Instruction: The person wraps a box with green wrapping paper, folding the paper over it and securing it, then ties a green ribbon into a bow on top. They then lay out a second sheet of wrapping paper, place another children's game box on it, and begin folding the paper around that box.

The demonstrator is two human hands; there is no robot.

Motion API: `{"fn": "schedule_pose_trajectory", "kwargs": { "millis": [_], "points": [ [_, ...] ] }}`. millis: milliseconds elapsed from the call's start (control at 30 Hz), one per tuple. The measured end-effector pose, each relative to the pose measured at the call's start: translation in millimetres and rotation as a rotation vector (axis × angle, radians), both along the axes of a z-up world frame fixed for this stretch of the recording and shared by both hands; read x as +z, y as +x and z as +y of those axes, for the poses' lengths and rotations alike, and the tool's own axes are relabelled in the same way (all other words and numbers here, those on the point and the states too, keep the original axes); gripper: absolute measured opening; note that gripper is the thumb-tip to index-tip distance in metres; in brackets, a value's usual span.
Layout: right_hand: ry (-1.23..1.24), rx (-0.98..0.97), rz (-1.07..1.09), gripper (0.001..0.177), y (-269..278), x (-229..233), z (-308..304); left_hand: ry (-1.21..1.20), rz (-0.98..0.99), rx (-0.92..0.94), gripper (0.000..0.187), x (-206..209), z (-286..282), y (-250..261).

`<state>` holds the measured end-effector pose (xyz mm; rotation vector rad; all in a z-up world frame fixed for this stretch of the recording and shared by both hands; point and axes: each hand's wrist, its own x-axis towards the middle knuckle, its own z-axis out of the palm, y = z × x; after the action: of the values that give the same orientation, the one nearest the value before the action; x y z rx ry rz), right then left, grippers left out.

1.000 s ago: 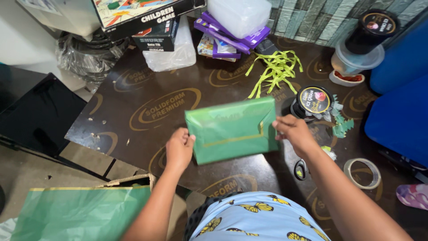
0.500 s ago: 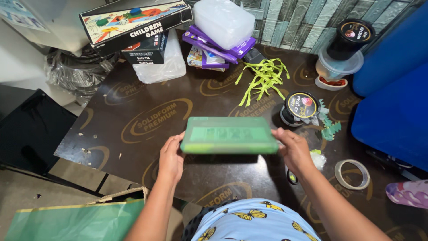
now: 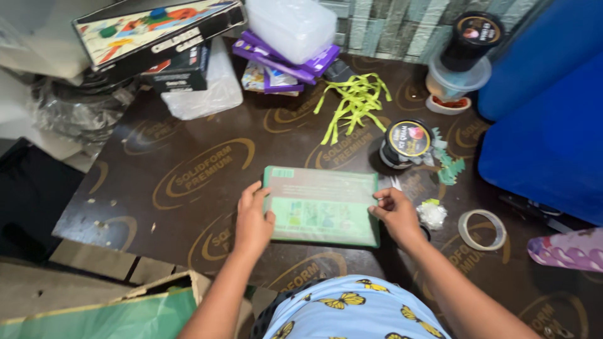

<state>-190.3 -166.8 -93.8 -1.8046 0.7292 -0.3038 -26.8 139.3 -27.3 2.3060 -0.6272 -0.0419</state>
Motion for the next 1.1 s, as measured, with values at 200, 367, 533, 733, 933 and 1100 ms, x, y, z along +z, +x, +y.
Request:
{"fn": "schedule_pose_trajectory", "kwargs": {
  "millis": [200,367,533,733,933,1100],
  "points": [
    [-0.170,-0.076,-0.093,0.017,2,22,13,0.180,-0.306,-0.285,0.047,12,-50,-19],
    [-0.177,-0.139,-0.144,0.010,-4,63,6,0.139,-0.271,-0.312,0.037,16,-71,-16],
    [-0.505,-0.166,-0.232,0.009,8,93,-28,-0.066,-0.286,-0.372,0.029,33,-123,1],
    [-0.814,-0.209,-0.132,0.012,40,102,-90,-0.151,-0.262,-0.465,0.031,52,-202,17],
    [-0.911,-0.166,0.097,0.015,76,98,-116,-0.004,-0.280,-0.540,0.035,50,-248,19],
    [-0.892,-0.143,0.224,0.015,90,92,-122,0.136,-0.297,-0.547,0.042,43,-260,21]
  ]
}}
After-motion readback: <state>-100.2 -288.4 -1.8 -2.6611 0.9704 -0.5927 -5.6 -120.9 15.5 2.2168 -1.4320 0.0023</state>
